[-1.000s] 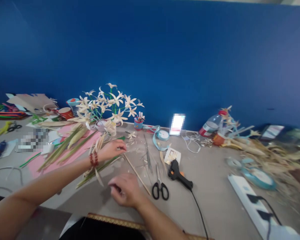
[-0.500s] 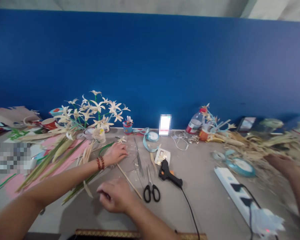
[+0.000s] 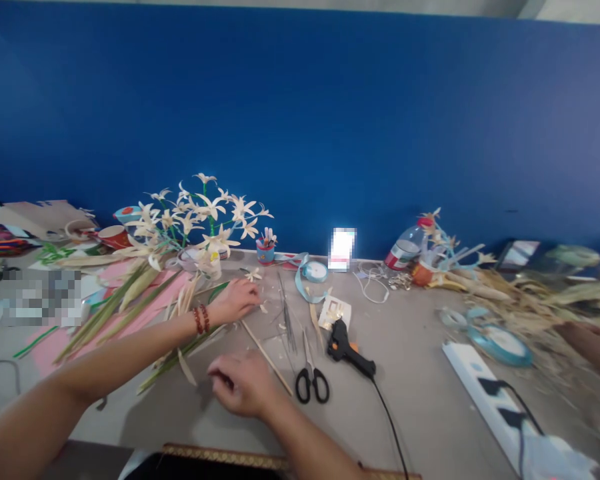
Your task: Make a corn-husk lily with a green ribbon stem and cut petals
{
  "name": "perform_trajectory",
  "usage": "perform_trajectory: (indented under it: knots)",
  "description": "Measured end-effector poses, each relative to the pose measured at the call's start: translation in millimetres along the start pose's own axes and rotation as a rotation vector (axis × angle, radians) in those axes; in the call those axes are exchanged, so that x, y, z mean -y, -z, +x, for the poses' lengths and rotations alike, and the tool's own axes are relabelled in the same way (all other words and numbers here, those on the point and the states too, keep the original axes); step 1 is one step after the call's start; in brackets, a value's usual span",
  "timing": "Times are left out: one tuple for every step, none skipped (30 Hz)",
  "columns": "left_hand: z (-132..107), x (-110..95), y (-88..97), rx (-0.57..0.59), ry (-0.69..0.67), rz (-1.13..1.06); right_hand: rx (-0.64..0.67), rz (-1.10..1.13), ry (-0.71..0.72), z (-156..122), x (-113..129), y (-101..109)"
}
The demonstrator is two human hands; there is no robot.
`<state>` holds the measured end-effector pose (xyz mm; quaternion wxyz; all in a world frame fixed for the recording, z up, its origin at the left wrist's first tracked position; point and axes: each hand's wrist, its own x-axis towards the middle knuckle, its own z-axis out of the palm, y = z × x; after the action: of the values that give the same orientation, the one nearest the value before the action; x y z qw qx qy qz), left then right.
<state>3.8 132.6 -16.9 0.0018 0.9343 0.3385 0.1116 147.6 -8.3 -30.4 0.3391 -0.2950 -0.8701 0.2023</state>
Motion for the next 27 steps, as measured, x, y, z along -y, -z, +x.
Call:
perform_trajectory:
  knots:
    - [-2.0, -0.6, -1.1, 0.01, -0.029, 0.012, 0.004, 0.006, -0.002, 0.5, 0.1, 0.1]
    - [-3.6, -1.3, -2.5, 0.019, -0.056, 0.026, 0.005, 0.012, -0.004, 1.0, 0.1, 0.2]
    - [-5.1, -1.9, -3.8, 0.024, -0.076, 0.041, 0.006, 0.019, -0.005, 1.6, -0.1, 0.5]
    - [-6.3, -2.7, -4.9, 0.025, -0.085, 0.053, 0.004, 0.028, -0.008, 2.2, -0.5, 0.8]
    - [-7.4, -3.4, -5.4, 0.019, -0.081, 0.06, 0.004, 0.039, -0.012, 2.7, -1.0, 1.2]
    - [-8.5, -4.2, -5.2, 0.009, -0.065, 0.06, 0.006, 0.05, -0.019, 3.0, -1.8, 1.6]
    - [-9.8, -5.1, -4.2, -0.007, -0.043, 0.057, 0.005, 0.058, -0.027, 3.3, -2.6, 2.0]
    - [-11.5, -5.9, -2.3, -0.027, -0.018, 0.055, 0.005, 0.064, -0.038, 3.4, -3.4, 2.4]
    - [-13.7, -6.8, 0.4, -0.049, 0.008, 0.051, 0.007, 0.069, -0.05, 3.4, -4.0, 2.8]
    - [-16.4, -7.5, 4.0, -0.072, 0.035, 0.044, 0.011, 0.073, -0.061, 3.3, -4.6, 3.3]
    - [-20.0, -8.1, 8.4, -0.094, 0.06, 0.031, 0.02, 0.078, -0.068, 3.2, -4.9, 3.9]
    - [-24.5, -8.6, 13.4, -0.11, 0.082, 0.014, 0.029, 0.085, -0.07, 3.2, -5.1, 4.7]
    - [-30.0, -8.8, 18.9, -0.126, 0.106, -0.014, 0.037, 0.093, -0.071, 3.2, -5.3, 5.7]
    - [-36.7, -8.8, 24.8, -0.139, 0.13, -0.046, 0.038, 0.099, -0.073, 3.3, -5.5, 7.1]
    - [-44.7, -8.7, 31.1, -0.147, 0.153, -0.074, 0.026, 0.099, -0.078, 3.5, -5.9, 8.6]
    - [-53.9, -8.5, 37.5, -0.159, 0.172, -0.099, 0.0, 0.099, -0.09, 3.8, -6.7, 10.2]
    - [-64.5, -8.4, 44.0, -0.159, 0.17, -0.121, -0.043, 0.1, -0.111, 4.1, -7.8, 11.8]
    - [-76.1, -8.7, 50.3, -0.158, 0.159, -0.143, -0.098, 0.106, -0.14, 4.4, -9.3, 13.2]
    - [-88.6, -9.5, 56.2, -0.146, 0.133, -0.165, -0.154, 0.126, -0.174, 4.7, -11.0, 14.2]
    - [-101.7, -10.9, 61.5, -0.123, 0.117, -0.176, -0.207, 0.157, -0.212, 4.9, -12.7, 14.8]
    - [-114.9, -12.8, 65.8, -0.096, 0.107, -0.173, -0.248, 0.196, -0.252, 5.0, -14.3, 14.9]
    - [-127.7, -15.2, 69.0, -0.082, 0.105, -0.161, -0.278, 0.236, -0.289, 5.0, -15.7, 14.6]
    - [-139.6, -18.0, 70.7, -0.05, 0.08, -0.148, -0.295, 0.27, -0.321, 4.9, -16.7, 14.0]
    - [-150.1, -20.9, 71.0, -0.026, 0.058, -0.137, -0.299, 0.296, -0.344, 4.7, -17.3, 13.2]
    - [-158.8, -23.6, 70.0, 0.018, 0.038, -0.125, -0.297, 0.31, -0.361, 4.5, -17.7, 12.2]
    - [-165.5, -26.1, 67.8, 0.039, 0.03, -0.108, -0.289, 0.312, -0.374, 4.3, -17.9, 11.2]
    - [-170.0, -28.0, 64.6, 0.059, 0.029, -0.087, -0.278, 0.304, -0.382, 4.0, -18.1, 10.3]
